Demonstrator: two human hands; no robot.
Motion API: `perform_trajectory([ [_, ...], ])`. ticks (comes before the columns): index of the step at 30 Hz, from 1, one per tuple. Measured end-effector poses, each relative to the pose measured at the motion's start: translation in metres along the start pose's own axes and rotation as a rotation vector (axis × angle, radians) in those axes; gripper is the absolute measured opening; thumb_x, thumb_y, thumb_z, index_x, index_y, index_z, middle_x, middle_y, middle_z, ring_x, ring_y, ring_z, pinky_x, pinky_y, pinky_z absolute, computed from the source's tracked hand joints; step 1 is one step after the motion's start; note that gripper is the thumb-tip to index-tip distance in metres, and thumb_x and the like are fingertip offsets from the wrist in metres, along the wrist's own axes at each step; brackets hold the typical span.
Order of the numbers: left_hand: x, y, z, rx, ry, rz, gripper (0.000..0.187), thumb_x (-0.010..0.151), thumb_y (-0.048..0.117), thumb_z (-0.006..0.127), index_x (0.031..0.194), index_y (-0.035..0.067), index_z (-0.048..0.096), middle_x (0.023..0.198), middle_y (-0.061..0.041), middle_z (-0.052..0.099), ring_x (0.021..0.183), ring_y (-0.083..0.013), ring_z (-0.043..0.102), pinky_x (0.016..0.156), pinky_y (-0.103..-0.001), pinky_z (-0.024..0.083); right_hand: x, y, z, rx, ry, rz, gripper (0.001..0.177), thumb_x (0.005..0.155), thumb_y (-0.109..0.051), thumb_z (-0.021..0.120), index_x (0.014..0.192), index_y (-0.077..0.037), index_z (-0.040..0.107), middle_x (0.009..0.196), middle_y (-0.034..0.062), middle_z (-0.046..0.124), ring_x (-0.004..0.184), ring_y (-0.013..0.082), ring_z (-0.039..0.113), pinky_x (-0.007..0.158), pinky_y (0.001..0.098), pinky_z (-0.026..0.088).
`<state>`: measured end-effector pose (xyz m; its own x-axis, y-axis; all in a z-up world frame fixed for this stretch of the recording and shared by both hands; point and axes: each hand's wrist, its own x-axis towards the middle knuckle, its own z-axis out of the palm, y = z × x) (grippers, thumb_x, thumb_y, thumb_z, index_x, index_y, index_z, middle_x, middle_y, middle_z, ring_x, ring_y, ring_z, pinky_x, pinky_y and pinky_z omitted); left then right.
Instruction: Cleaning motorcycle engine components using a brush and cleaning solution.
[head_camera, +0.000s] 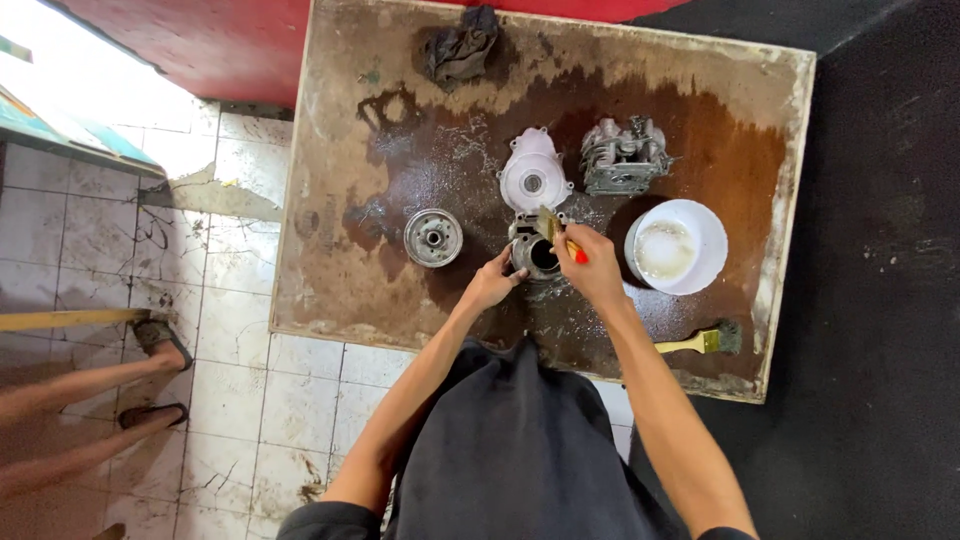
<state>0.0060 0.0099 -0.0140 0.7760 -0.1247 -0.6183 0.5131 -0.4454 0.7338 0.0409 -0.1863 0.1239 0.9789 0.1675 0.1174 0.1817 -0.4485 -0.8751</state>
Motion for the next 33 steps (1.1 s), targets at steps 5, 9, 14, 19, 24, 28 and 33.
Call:
perform_trajectory([
  [5, -0.003, 0.001, -0.002, -0.093, 0.0, 0.057, 0.079, 0.09, 0.03, 0.073, 0.159, 0.016, 0.037, 0.135, -0.011, 0.07, 0.123, -0.0187, 0.066, 0.102, -0.032, 0.048, -0.007, -0.001, -0.002, -0.033, -0.263, -0.061, 0.015, 0.094, -0.01, 0.072, 0.083, -0.001, 0.066, 0.073, 0.0135, 0.063, 0.063, 0.0225, 0.061, 0.061, 0.0371, 0.05],
  [9, 0.029, -0.048, 0.017, -0.04, 0.06, 0.156, 0.079, 0.096, 0.031, 0.079, 0.157, 0.009, 0.034, 0.14, -0.015, 0.064, 0.126, -0.0193, 0.061, 0.103, -0.033, 0.048, 0.003, -0.003, 0.002, -0.095, 0.108, -0.256, 0.011, 0.099, -0.009, 0.065, 0.094, 0.001, 0.063, 0.086, 0.0143, 0.064, 0.073, 0.025, 0.06, 0.064, 0.0381, 0.05],
  [14, 0.0, -0.005, 0.002, -0.098, 0.023, 0.03, 0.079, 0.088, 0.033, 0.073, 0.158, 0.017, 0.039, 0.128, -0.012, 0.074, 0.116, -0.0213, 0.07, 0.099, -0.033, 0.051, -0.002, 0.006, -0.004, -0.126, -0.258, -0.087, 0.017, 0.096, -0.01, 0.07, 0.083, 0.001, 0.067, 0.069, 0.012, 0.062, 0.057, 0.0199, 0.055, 0.053, 0.0366, 0.043],
  [19, 0.0, -0.003, 0.001, 0.051, 0.031, 0.025, 0.079, 0.094, 0.037, 0.075, 0.159, 0.015, 0.036, 0.134, -0.018, 0.066, 0.127, -0.0267, 0.061, 0.105, -0.036, 0.047, 0.0, 0.019, -0.01, -0.146, 0.01, -0.147, 0.011, 0.098, -0.007, 0.066, 0.094, 0.0, 0.072, 0.086, 0.0121, 0.07, 0.066, 0.0141, 0.062, 0.051, 0.0273, 0.05],
  [24, -0.01, 0.007, -0.003, -0.045, 0.002, 0.068, 0.08, 0.086, 0.038, 0.071, 0.157, 0.018, 0.041, 0.132, -0.015, 0.071, 0.124, -0.0264, 0.067, 0.104, -0.037, 0.049, -0.022, -0.008, -0.011, 0.039, -0.21, 0.014, 0.017, 0.095, -0.012, 0.072, 0.083, -0.002, 0.074, 0.075, 0.0068, 0.073, 0.065, 0.0124, 0.066, 0.06, 0.0273, 0.052],
  [28, -0.001, -0.003, 0.002, 0.056, 0.024, -0.024, 0.082, 0.092, 0.046, 0.07, 0.159, 0.014, 0.034, 0.136, -0.019, 0.066, 0.127, -0.0282, 0.064, 0.104, -0.039, 0.048, -0.034, 0.017, -0.002, 0.085, 0.028, 0.175, 0.016, 0.099, -0.013, 0.07, 0.088, -0.003, 0.073, 0.079, 0.0072, 0.072, 0.068, 0.011, 0.066, 0.06, 0.0268, 0.051],
  [33, -0.027, 0.035, -0.013, 0.077, 0.004, -0.123, 0.082, 0.09, 0.047, 0.068, 0.16, 0.018, 0.037, 0.122, -0.019, 0.074, 0.108, -0.0304, 0.074, 0.096, -0.041, 0.053, -0.056, 0.006, 0.006, 0.033, -0.003, 0.066, 0.012, 0.093, -0.006, 0.07, 0.085, -0.003, 0.077, 0.08, 0.0082, 0.072, 0.066, 0.017, 0.063, 0.058, 0.0299, 0.047],
])
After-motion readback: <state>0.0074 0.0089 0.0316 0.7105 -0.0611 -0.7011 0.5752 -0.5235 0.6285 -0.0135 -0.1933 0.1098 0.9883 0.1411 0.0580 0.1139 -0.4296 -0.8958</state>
